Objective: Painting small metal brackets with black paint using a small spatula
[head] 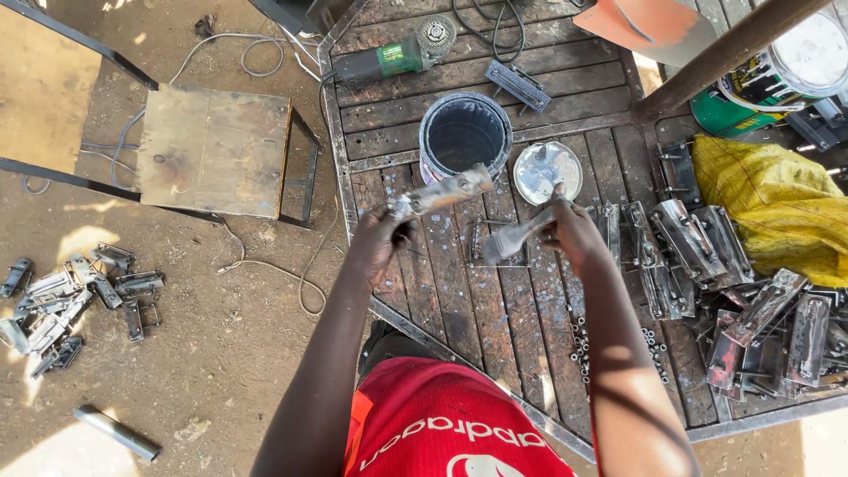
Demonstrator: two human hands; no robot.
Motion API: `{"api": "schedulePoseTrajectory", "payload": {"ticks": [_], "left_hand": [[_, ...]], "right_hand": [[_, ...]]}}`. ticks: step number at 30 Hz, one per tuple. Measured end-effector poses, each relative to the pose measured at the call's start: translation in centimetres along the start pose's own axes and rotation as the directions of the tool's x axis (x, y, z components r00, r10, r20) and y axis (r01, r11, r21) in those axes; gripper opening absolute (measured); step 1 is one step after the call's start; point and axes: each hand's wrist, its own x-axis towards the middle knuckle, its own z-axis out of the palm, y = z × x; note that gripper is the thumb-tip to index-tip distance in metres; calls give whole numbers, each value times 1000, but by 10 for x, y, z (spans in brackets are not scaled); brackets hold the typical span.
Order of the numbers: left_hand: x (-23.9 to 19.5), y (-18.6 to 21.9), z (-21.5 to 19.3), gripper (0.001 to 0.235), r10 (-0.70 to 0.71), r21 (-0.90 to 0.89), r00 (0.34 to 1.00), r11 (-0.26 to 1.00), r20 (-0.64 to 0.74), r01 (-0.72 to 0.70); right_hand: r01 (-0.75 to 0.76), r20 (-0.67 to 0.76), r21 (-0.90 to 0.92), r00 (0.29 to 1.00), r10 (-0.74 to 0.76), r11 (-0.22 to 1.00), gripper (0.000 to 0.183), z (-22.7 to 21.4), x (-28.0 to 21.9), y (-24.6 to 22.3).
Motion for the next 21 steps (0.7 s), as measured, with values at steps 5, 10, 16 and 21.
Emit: {"api": "schedulePoseTrajectory", "payload": {"ticks": [5,10,16,21], "left_hand": [[27,47,-33,22,102,160,984,984,-148,-78],[94,63,-35,22,224,189,960,963,-166,-192],[139,78,-24,22,222,109,968,972,-113,-210],[142,106,-16,18,93,91,992,992,-83,-86]], "right_hand": [[45,-4,48,999,-44,998,51,6,-7,-41],[364,-15,99,931,-364,926,28,32,29,-74],[292,-57,-385,939,-338,876,25,89,67,-103],[307,116,-604,947,-299,736,32,131,91,-114]]}}
